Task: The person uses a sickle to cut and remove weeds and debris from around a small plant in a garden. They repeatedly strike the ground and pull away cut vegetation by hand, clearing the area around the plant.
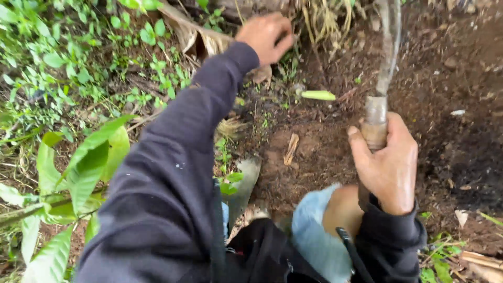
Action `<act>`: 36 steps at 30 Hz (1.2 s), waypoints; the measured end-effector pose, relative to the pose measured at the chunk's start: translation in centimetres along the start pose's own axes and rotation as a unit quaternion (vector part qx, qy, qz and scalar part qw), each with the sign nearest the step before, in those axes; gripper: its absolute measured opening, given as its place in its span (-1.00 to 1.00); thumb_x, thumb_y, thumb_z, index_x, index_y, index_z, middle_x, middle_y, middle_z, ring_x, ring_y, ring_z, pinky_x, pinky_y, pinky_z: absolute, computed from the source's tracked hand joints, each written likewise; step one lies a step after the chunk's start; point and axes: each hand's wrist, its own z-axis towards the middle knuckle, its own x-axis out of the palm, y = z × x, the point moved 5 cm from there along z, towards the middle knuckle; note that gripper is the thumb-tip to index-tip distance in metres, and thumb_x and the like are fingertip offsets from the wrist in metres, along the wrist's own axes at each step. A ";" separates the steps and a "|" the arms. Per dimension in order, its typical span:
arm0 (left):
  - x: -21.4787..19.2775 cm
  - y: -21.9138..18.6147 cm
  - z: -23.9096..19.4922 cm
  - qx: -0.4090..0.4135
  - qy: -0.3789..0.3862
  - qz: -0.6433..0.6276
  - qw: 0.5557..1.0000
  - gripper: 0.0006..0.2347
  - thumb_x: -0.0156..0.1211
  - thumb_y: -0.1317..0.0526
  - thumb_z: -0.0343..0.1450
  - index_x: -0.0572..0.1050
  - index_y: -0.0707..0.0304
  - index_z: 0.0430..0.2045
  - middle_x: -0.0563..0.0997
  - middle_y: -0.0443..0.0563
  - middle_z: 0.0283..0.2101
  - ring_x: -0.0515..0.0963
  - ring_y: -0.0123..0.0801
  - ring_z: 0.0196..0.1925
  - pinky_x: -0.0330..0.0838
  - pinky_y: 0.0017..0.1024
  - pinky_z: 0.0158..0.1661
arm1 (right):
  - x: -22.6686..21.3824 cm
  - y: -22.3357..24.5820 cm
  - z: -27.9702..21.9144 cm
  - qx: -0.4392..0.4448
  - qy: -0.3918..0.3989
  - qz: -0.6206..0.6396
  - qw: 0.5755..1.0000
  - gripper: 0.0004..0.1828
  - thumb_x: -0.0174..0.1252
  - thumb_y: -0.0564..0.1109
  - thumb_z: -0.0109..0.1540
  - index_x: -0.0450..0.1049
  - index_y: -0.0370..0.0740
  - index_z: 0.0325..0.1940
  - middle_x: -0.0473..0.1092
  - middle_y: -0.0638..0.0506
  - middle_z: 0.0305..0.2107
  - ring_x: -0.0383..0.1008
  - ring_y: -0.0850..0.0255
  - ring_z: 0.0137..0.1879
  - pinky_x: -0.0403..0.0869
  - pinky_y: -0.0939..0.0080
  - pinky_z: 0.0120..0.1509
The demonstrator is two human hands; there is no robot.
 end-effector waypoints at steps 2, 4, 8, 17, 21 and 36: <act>-1.4 0.0 -1.8 0.002 0.062 0.130 0.990 -0.69 -0.01 -0.07 0.60 0.53 0.15 -0.24 0.61 0.07 -0.28 0.58 -0.14 -0.37 0.48 -0.15 -0.32 | 2.0 -0.6 -0.7 -0.048 -0.001 0.027 0.998 -0.77 0.25 -0.05 0.30 0.46 -0.23 -0.08 0.51 -0.04 -0.23 0.47 0.05 -0.17 0.38 0.02 0.00; -3.6 -0.5 -4.9 0.001 0.139 0.263 0.955 -0.57 -0.06 -0.23 0.63 0.53 0.14 -0.12 0.63 0.10 -0.22 0.65 -0.01 -0.25 0.43 -0.03 -0.14 | 3.6 -0.6 -0.8 -0.094 0.005 0.068 0.993 -0.78 0.24 -0.07 0.30 0.46 -0.24 -0.08 0.52 -0.04 -0.21 0.50 0.05 -0.13 0.39 0.04 0.05; -6.0 -0.9 -8.2 -0.025 0.149 0.317 0.936 -0.34 -0.02 -0.39 0.51 0.49 0.29 0.14 0.60 0.23 0.04 0.55 0.05 0.05 0.40 0.05 -0.06 | 4.9 -1.9 -0.6 -0.067 0.033 0.205 0.976 -0.87 0.14 -0.18 0.32 0.39 -0.24 -0.10 0.38 -0.01 -0.47 0.33 0.22 -0.41 0.35 0.17 -0.27; -5.4 -9.7 -16.4 0.073 0.199 0.352 0.912 -0.05 0.17 -0.43 0.22 0.28 0.29 0.42 0.21 0.37 0.49 0.16 0.17 0.52 0.04 0.26 0.35 | 5.9 -4.5 -3.6 -0.219 0.106 0.152 0.958 -0.84 0.17 -0.18 0.31 0.33 -0.24 -0.13 0.32 -0.02 -0.35 0.26 0.15 -0.31 0.29 0.07 -0.20; -1.3 -9.3 -22.1 0.132 0.333 0.331 0.873 0.14 0.17 -0.50 0.11 0.01 0.43 0.45 0.09 0.41 0.51 0.21 0.10 0.48 0.19 0.14 0.32 | 9.0 -7.4 -5.6 -0.199 0.157 0.152 0.955 -0.80 0.17 -0.11 0.31 0.30 -0.21 -0.15 0.17 -0.02 -0.45 0.04 0.13 -0.38 0.15 0.01 -0.26; 4.2 -2.7 -32.2 0.113 0.322 0.351 0.872 0.44 0.40 -0.48 -0.11 -0.35 0.36 0.53 0.12 0.74 0.41 0.20 0.48 0.43 0.04 0.31 0.34 | 21.8 -13.2 -19.5 0.014 0.184 0.058 0.981 -0.77 0.22 -0.04 0.22 0.37 -0.15 -0.17 0.23 -0.03 -0.54 0.06 0.18 -0.40 0.17 0.11 -0.28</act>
